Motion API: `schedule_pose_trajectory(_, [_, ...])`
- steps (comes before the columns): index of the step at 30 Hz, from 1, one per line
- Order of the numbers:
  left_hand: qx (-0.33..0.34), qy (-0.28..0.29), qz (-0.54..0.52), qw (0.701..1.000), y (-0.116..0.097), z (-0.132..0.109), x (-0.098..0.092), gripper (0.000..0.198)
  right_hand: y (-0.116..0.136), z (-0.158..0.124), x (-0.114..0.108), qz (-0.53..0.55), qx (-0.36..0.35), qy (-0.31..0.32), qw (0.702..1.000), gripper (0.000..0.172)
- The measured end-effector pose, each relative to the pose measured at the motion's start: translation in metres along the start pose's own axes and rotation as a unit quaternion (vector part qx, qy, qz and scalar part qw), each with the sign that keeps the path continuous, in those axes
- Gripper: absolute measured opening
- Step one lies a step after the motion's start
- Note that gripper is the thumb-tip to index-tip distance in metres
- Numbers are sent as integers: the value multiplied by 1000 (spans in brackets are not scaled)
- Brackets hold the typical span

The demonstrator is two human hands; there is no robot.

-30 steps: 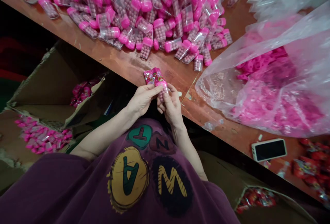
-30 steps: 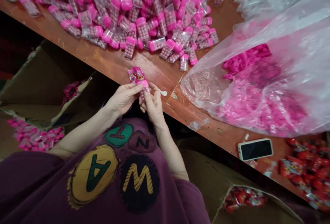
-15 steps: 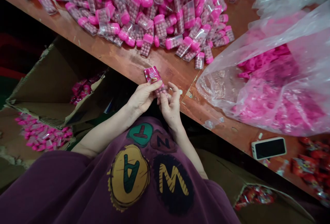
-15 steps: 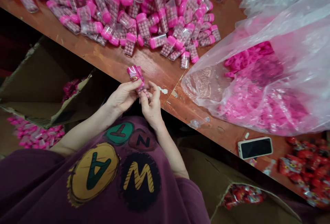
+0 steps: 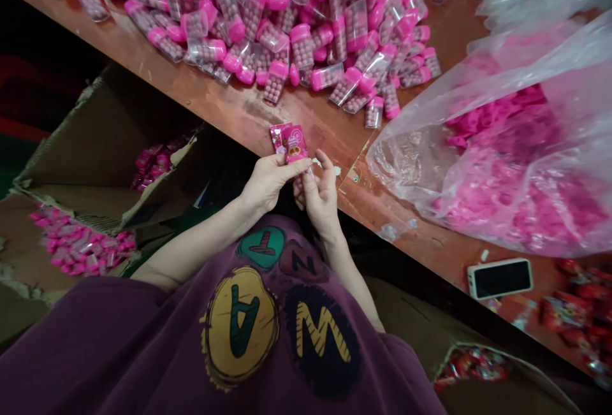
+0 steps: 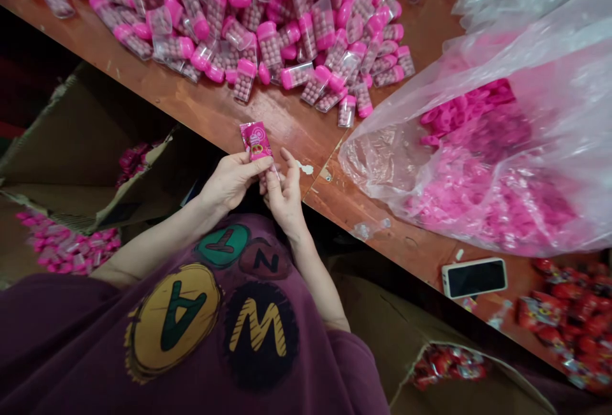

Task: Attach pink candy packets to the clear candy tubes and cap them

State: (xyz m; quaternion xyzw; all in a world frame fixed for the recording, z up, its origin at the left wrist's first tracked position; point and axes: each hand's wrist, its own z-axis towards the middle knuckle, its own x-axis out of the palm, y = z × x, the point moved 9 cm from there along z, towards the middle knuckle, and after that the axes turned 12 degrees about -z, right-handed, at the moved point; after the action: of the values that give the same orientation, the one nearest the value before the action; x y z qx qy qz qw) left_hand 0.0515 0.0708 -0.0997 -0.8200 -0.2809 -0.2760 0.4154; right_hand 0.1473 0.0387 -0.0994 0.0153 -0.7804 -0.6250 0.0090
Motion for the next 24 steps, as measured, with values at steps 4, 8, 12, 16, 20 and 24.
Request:
schedule_pose_trajectory(4, [-19,16,-32,999,-4,2,4,29,-4,-2,-1,-1,21,22,1000,65])
schedule_pose_trajectory(8, [7,-15,-16,1000,-4,3,-1,27,-7,-2,1,3,17,3,1000,66])
schedule_pose_trajectory(12, [28,-47,-17,998,4,-1,1,29,-6,-1,-1,-13,-10,-52,999,65])
schedule_pose_trajectory(16, [26,-40,-24,999,8,-7,8,25,-7,-1,0,-37,3,-48,998,65])
schedule_pose_trajectory(20, [-6,-15,-27,1000,7,-8,10,20,-8,-3,0,-43,24,-30,998,65])
schedule_pose_trajectory(24, [-28,14,-30,999,4,-6,8,25,-6,-4,-2,-70,-1,-38,997,69])
